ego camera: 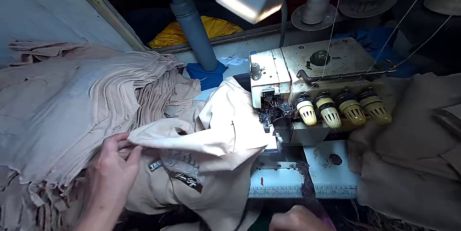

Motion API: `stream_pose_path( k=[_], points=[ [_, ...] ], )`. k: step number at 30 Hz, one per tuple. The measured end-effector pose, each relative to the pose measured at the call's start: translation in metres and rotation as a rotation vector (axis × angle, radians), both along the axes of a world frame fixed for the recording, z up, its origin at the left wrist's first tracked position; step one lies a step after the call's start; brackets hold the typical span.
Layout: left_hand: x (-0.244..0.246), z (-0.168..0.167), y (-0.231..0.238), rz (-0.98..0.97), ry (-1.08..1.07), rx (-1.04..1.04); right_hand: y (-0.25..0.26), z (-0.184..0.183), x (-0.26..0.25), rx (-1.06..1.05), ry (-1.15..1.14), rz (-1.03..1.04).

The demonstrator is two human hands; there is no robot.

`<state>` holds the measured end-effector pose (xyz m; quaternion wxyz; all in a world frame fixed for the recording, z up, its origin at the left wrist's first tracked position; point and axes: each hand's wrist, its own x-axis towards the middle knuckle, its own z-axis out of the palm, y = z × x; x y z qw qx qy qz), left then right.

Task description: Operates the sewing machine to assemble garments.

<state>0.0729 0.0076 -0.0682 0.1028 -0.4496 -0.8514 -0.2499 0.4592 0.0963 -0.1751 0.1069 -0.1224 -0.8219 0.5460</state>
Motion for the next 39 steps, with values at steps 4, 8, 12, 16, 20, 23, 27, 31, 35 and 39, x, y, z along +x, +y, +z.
stream_pose_path(
  k=[4, 8, 12, 16, 20, 23, 27, 31, 35, 39],
  points=[
    [0.094, -0.007, 0.027, -0.382, 0.019, 0.162, 0.011, 0.009, -0.006, -0.270, 0.194, -0.608],
    [0.163, -0.037, 0.064, -0.619, 0.056, 0.168, 0.025, -0.002, -0.049, -0.379, 0.418, -0.657],
    [0.159, -0.038, 0.078, -0.579, -0.078, 0.133, 0.021, -0.005, -0.075, -0.641, 0.412, -0.551],
    [0.141, -0.020, 0.081, -0.546, -0.576, 0.245, 0.017, -0.011, -0.066, -0.679, 0.535, -0.477],
    [0.132, -0.015, 0.085, -0.688, -0.338, 0.255, 0.018, -0.016, -0.053, -0.545, 0.575, -0.478],
    [0.128, -0.013, 0.089, -0.750, -0.214, 0.163, 0.016, -0.011, -0.061, -0.580, 0.512, -0.601],
    [0.124, -0.024, 0.093, -0.697, -0.281, 0.075, 0.011, -0.004, -0.077, -0.661, 0.483, -0.668],
    [0.122, -0.014, 0.089, -0.783, -0.381, 0.176, 0.010, -0.011, -0.074, -0.588, 0.469, -0.625],
    [0.122, -0.009, 0.088, -0.868, -0.315, 0.190, 0.010, -0.009, -0.078, -0.574, 0.441, -0.715],
    [0.122, -0.004, 0.091, -0.844, -0.290, 0.179, 0.008, 0.007, -0.084, -0.900, 0.392, -0.581]
  ],
)
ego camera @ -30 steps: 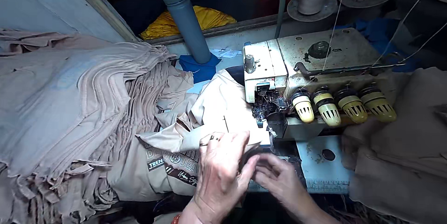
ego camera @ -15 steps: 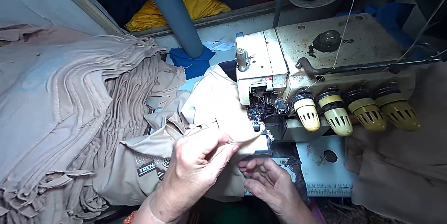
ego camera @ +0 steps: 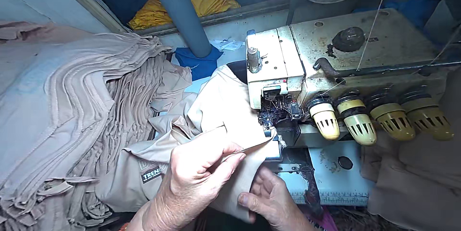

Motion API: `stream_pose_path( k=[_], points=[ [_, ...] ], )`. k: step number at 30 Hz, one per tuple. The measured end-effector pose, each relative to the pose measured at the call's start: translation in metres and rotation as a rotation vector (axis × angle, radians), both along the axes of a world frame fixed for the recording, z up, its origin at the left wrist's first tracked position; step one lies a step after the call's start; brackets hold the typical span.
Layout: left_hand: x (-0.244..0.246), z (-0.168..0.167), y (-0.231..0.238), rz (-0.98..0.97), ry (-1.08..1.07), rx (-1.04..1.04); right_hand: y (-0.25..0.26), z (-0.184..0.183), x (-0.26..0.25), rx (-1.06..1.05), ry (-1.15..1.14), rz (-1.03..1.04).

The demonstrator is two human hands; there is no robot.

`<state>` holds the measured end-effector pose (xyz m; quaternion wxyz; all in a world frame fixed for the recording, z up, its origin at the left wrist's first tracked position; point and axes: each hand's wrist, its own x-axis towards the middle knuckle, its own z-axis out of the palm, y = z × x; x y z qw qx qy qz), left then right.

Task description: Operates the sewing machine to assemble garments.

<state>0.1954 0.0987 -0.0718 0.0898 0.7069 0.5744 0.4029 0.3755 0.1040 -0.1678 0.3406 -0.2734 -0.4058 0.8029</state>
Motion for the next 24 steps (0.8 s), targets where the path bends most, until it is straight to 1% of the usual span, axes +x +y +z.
stream_pose_path(
  k=[1, 4, 6, 9, 11, 14, 16, 20, 22, 24],
  points=[
    [-0.001, 0.002, 0.000, 0.000, 0.031, 0.004, -0.001, -0.001, -0.001, 0.002, -0.002, 0.034],
    [-0.002, 0.008, -0.001, -0.040, 0.138, 0.017, 0.000, -0.007, 0.005, 0.241, -0.016, 0.029],
    [-0.001, 0.008, -0.005, -0.113, 0.215, 0.012, 0.002, -0.006, 0.018, 0.330, -0.003, 0.040],
    [0.008, 0.001, -0.007, -0.221, 0.341, -0.023, 0.001, -0.004, 0.038, 0.327, -0.038, 0.037],
    [0.018, -0.005, -0.007, -0.242, 0.390, -0.044, 0.000, -0.004, 0.049, 0.317, -0.049, 0.036],
    [0.041, 0.004, -0.011, -0.171, 0.444, -0.155, 0.002, -0.004, 0.059, 0.340, -0.031, 0.030],
    [0.054, 0.007, -0.012, -0.097, 0.483, -0.179, 0.003, -0.004, 0.062, 0.339, -0.022, 0.018],
    [0.062, -0.007, 0.001, 0.031, 0.499, -0.064, 0.013, 0.005, 0.056, 0.290, -0.070, -0.067],
    [0.063, -0.017, 0.014, 0.096, 0.498, 0.006, 0.024, 0.006, 0.047, 0.318, -0.078, -0.131],
    [0.066, -0.021, 0.024, 0.165, 0.486, 0.027, 0.035, 0.000, 0.036, 0.375, -0.063, -0.197]
  ],
)
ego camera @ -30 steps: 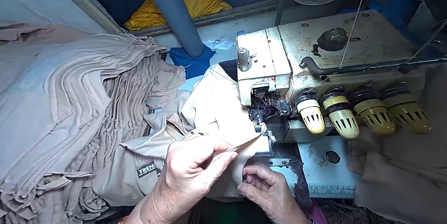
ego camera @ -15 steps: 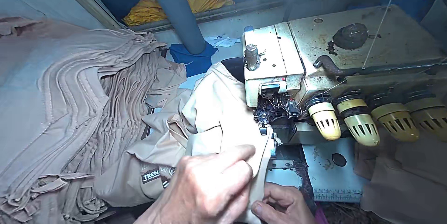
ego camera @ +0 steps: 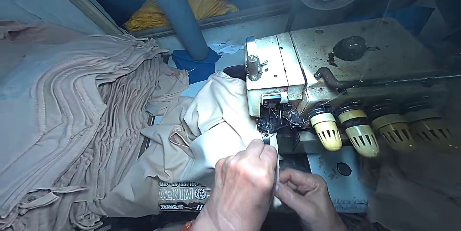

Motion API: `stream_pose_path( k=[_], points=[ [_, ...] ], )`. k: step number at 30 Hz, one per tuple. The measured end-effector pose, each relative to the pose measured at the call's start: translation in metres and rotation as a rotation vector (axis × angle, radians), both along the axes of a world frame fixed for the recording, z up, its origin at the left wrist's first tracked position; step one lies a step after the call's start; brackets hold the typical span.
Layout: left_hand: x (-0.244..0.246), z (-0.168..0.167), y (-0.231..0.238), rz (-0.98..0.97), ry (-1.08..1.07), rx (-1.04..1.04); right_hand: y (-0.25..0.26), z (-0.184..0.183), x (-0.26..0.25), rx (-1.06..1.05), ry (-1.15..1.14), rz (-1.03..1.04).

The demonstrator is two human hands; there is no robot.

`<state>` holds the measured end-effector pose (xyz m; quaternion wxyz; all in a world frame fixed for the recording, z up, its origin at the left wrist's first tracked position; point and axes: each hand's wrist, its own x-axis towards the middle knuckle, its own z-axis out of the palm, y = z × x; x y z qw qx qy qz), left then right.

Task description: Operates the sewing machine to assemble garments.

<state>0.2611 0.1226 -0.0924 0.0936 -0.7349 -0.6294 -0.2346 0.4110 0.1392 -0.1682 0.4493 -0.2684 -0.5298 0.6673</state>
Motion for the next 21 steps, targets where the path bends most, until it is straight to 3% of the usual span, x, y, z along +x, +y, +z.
stream_pose_path(
  k=[6, 11, 15, 18, 21],
  points=[
    [-0.020, 0.002, -0.019, 0.118, -0.242, -0.185, 0.000, 0.000, 0.007, 0.027, -0.031, 0.059],
    [-0.033, 0.020, -0.047, 0.009, -0.384, -0.250, -0.019, 0.002, 0.027, -0.022, -0.095, 0.102],
    [-0.015, 0.027, -0.047, -0.056, -0.229, -0.197, -0.020, 0.001, 0.023, 0.009, -0.086, 0.071],
    [-0.007, 0.011, -0.034, -0.071, -0.057, -0.102, -0.014, 0.002, 0.015, 0.052, -0.088, 0.028],
    [-0.009, -0.014, -0.018, -0.001, -0.206, 0.002, -0.001, -0.001, 0.000, 0.129, -0.059, -0.055]
  ],
)
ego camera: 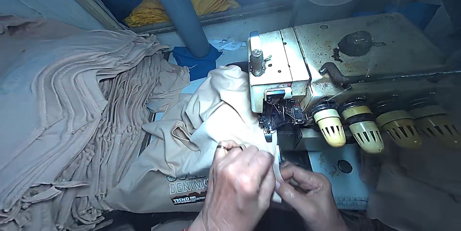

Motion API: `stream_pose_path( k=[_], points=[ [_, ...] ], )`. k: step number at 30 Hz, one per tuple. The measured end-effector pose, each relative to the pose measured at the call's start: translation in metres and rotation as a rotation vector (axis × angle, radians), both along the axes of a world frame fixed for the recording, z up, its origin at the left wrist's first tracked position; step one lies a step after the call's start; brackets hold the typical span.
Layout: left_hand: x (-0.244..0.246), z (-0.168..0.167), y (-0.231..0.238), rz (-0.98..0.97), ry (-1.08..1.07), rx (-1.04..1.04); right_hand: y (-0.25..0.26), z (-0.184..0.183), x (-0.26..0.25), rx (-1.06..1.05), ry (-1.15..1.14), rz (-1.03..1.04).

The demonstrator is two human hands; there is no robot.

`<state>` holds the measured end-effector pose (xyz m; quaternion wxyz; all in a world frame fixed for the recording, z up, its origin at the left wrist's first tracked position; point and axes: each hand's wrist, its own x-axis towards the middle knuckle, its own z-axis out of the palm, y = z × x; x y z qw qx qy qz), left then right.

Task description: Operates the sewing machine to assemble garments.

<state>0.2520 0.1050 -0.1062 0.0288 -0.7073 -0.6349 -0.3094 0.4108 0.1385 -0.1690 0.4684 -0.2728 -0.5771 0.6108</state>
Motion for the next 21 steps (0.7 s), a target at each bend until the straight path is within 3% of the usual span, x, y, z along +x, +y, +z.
stream_pose_path(
  k=[3, 6, 10, 15, 21],
  points=[
    [-0.011, -0.003, 0.006, 0.048, -0.192, -0.030, 0.009, 0.003, -0.002, -0.090, 0.047, 0.051],
    [-0.026, 0.001, 0.006, -0.005, -0.239, -0.049, 0.010, 0.005, 0.008, -0.229, 0.083, 0.174],
    [-0.034, 0.006, 0.005, -0.066, -0.240, -0.073, 0.011, -0.005, 0.012, -0.125, 0.102, 0.171],
    [-0.036, 0.009, 0.000, -0.075, -0.211, -0.112, 0.007, -0.001, 0.010, -0.194, 0.103, 0.155],
    [-0.033, 0.007, -0.008, -0.061, -0.230, -0.052, 0.001, -0.002, 0.010, -0.114, 0.093, 0.107]
  ],
)
